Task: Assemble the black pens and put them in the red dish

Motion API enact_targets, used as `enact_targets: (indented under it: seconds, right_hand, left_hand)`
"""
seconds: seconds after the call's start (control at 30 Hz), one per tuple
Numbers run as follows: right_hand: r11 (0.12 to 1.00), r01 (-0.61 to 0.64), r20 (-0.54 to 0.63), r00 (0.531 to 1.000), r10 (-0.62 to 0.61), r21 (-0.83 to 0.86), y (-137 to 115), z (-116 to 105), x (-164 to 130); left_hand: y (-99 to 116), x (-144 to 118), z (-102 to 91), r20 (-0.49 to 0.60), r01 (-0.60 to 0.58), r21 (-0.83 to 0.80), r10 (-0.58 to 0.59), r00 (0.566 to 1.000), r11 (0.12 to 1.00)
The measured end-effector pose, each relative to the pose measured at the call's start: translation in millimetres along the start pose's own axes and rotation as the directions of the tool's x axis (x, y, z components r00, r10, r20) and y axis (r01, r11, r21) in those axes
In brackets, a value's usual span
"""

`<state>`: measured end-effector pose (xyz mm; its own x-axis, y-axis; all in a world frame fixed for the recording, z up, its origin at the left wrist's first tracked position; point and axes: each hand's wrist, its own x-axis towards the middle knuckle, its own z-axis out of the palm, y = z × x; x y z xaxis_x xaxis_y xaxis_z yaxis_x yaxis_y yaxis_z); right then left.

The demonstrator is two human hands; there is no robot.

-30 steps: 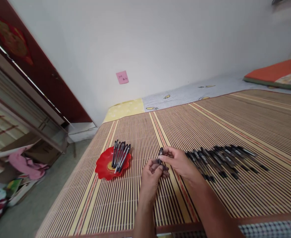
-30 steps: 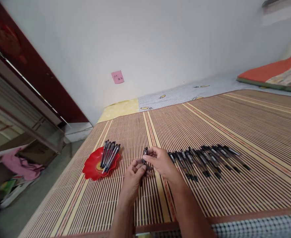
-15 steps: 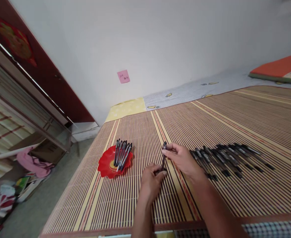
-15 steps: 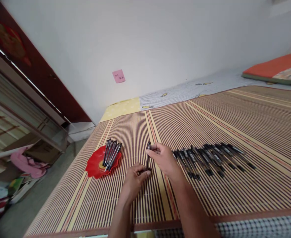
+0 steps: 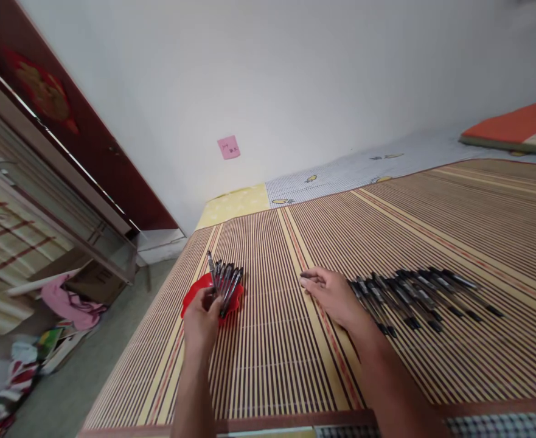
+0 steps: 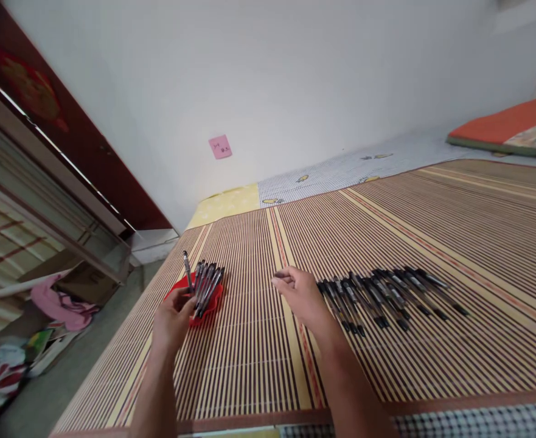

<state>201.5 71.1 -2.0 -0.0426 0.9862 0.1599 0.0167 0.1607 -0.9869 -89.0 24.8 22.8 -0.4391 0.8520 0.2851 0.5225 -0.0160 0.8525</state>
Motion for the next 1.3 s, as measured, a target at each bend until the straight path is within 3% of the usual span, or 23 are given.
enact_targets:
  seconds: [0.07,0.17,0.3,0.53,0.7,0.83,0.87,0.9,0.93,0.97,1.03,1.1,1.17,1.23,1.3]
  right_hand:
    - [0.999,-0.017,0.003,1.000,0.017,-0.030,-5.9,-4.5,-1.4]
    - [0.994,-0.061,0.024,0.998,0.064,-0.096,-13.8,-8.7,-4.0]
    - [0.993,-0.066,0.050,0.996,0.071,-0.095,-14.4,-10.4,-5.1]
    - [0.997,-0.037,0.030,0.999,0.040,-0.071,-16.1,-11.5,-5.2]
    - [0.998,-0.035,0.000,0.999,0.035,-0.048,-15.4,-11.1,-3.8]
    - [0.998,0.018,-0.180,0.984,-0.006,0.066,-11.7,-13.6,0.1]
    - [0.994,0.047,-0.248,0.968,-0.021,0.099,-11.7,-14.9,0.6]
    - [0.989,0.078,-0.321,0.947,-0.033,0.129,-12.1,-16.5,0.7]
    - [0.982,0.105,-0.387,0.921,-0.036,0.158,-13.0,-18.4,0.5]
    - [0.973,0.124,-0.440,0.897,-0.027,0.194,-14.0,-20.4,0.0]
    - [0.936,0.156,-0.483,0.876,0.016,0.315,-16.0,-24.4,-1.5]
    - [0.868,0.166,-0.440,0.895,0.067,0.468,-17.1,-28.2,-2.7]
    - [0.799,0.145,-0.382,0.917,0.112,0.583,-17.1,-31.5,-3.0]
    - [0.757,0.110,-0.342,0.927,0.157,0.644,-16.2,-34.4,-2.5]
    - [0.736,0.077,-0.314,0.930,0.189,0.672,-14.6,-36.8,-1.6]
  left_hand:
    - [-10.8,17.2,-11.1,0.089,0.005,0.201,-0.024,0.996,0.980]
    - [-21.6,37.8,-13.6,0.126,0.010,0.342,-0.057,0.990,0.940]
    - [-27.8,50.0,-3.6,0.161,-0.012,0.431,-0.064,0.985,0.902]
    - [-26.6,46.7,5.6,0.162,-0.056,0.490,-0.028,0.986,0.870]
    - [-13.6,37.5,-0.3,0.102,-0.072,0.451,0.029,0.994,0.890]
    - [16.6,-2.6,5.5,-0.044,-0.065,0.366,0.088,0.995,0.928]
    - [26.2,-17.9,11.5,-0.075,-0.039,0.187,0.054,0.996,0.982]
    - [35.9,-33.9,19.5,-0.033,0.024,-0.068,-0.026,0.999,0.997]
    - [45.5,-49.2,29.0,0.063,0.140,-0.357,-0.126,0.990,0.923]
    - [54.6,-62.6,39.1,0.214,0.285,-0.585,-0.194,0.957,0.760]
    - [70.4,-79.7,58.4,0.359,0.403,-0.672,-0.203,0.911,0.621]
    - [82.1,-81.7,72.4,0.544,0.594,-0.753,-0.241,0.804,0.284]
    - [89.1,-73.0,80.2,0.606,0.635,-0.772,-0.253,0.754,0.042]
    - [90.4,-61.7,84.8,0.611,0.616,-0.786,-0.204,0.765,-0.044]
    - [85.1,-54.6,89.2,0.619,0.614,-0.786,-0.104,0.779,-0.074]
